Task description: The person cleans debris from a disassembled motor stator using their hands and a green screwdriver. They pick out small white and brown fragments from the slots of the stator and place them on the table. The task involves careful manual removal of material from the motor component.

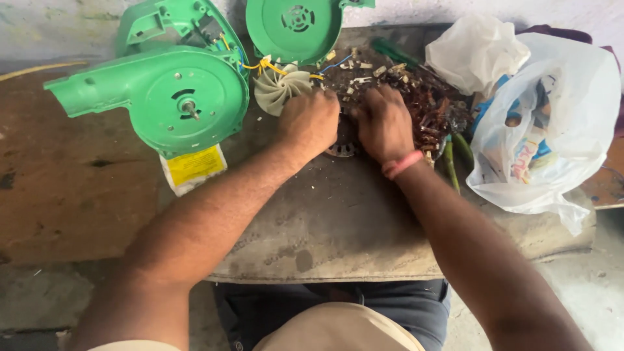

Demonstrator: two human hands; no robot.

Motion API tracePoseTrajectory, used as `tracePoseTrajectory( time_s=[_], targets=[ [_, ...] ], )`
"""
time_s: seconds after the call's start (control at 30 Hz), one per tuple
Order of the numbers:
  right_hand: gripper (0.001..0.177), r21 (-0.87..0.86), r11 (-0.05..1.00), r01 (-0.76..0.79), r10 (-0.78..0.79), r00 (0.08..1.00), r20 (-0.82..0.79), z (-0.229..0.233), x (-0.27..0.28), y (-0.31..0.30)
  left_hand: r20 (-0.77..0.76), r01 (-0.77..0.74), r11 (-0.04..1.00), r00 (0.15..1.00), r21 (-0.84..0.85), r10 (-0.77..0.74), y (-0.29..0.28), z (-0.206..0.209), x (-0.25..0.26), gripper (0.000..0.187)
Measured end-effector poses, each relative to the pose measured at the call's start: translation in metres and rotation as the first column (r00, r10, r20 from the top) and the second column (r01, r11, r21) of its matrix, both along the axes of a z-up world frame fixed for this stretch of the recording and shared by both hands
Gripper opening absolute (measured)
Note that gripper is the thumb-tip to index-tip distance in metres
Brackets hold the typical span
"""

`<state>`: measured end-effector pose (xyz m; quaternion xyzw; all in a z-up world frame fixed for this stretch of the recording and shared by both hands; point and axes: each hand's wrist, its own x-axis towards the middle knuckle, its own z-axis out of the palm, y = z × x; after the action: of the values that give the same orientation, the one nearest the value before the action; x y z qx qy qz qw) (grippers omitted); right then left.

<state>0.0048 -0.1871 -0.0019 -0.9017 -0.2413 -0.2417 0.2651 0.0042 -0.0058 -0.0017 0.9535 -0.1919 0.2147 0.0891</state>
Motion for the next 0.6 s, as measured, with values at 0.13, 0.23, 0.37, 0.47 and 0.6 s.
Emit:
tracePoseTrajectory(
  time_s=[0.13, 0.23, 0.37, 0.47, 0.6],
  targets=[
    [0.015, 0.009, 0.999, -0.05, 0.05, 0.999, 0.006, 0.005, 0.02, 0.007, 0.035, 0.012, 1.0, 0.999, -0.023, -0.011, 0.002, 0.007, -0.001, 0.014],
    [0.016, -0.023, 1.0, -0.017, 0.017, 1.0, 0.005, 0.001, -0.004, -0.004, 0.0, 0.003, 0.999, 1.0, -0.038, -0.003, 0.002, 0.006, -0.003, 0.013],
    [0.017, -0.041, 0.998, 0.039, -0.042, 0.995, -0.09, -0.004, -0.02, -0.005, -0.013, -0.005, 1.0, 1.0, 0.005, 0.005, 0.002, 0.003, 0.0, 0.016],
    [0.016, -0.022, 1.0, 0.0, 0.001, 0.999, 0.054, 0.0, 0.001, -0.002, -0.043, -0.004, 1.0, 0.999, 0.007, 0.004, -0.001, 0.003, 0.0, 0.019],
    [0.014, -0.063, 0.998, -0.008, 0.009, 1.0, 0.01, 0.009, 0.015, 0.008, 0.02, -0.007, 1.0, 1.0, -0.029, 0.007, 0.001, 0.007, -0.004, 0.016]
  ],
)
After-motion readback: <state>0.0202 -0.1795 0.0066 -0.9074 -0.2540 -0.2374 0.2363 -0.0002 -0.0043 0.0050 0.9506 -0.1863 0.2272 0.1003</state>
